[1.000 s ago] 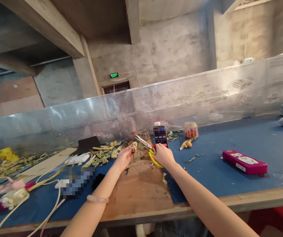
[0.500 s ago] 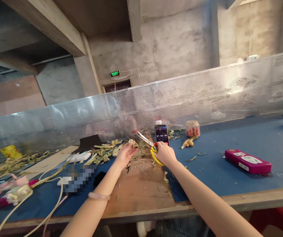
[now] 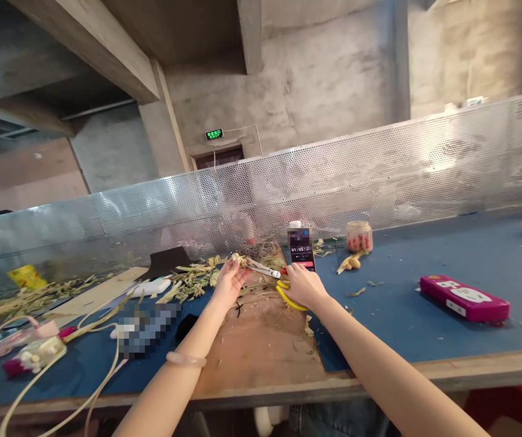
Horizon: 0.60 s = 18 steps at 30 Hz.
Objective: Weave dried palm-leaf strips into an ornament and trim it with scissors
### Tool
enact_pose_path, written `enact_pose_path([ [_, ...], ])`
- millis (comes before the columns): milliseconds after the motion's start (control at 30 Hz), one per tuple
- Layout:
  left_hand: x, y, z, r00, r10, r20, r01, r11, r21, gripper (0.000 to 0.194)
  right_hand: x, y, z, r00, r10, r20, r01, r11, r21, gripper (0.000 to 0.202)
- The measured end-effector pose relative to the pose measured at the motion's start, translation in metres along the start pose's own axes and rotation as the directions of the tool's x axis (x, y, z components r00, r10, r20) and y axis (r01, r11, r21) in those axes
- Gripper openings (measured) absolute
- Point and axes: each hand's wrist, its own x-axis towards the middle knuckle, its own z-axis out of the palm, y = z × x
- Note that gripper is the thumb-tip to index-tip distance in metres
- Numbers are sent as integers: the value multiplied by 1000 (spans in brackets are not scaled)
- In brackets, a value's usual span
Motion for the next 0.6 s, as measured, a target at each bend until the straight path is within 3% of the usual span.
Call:
enact_pose_path([
  [267,6,-3,-9,999,-25,-23,26,999,32,21,0,-1,-3,992,-41,118,38,999,30,35],
  [600,7,-2,-10,999,-5,-46,5,1000,9,26,0,1,1,975,-93,203,85,995,49,35],
])
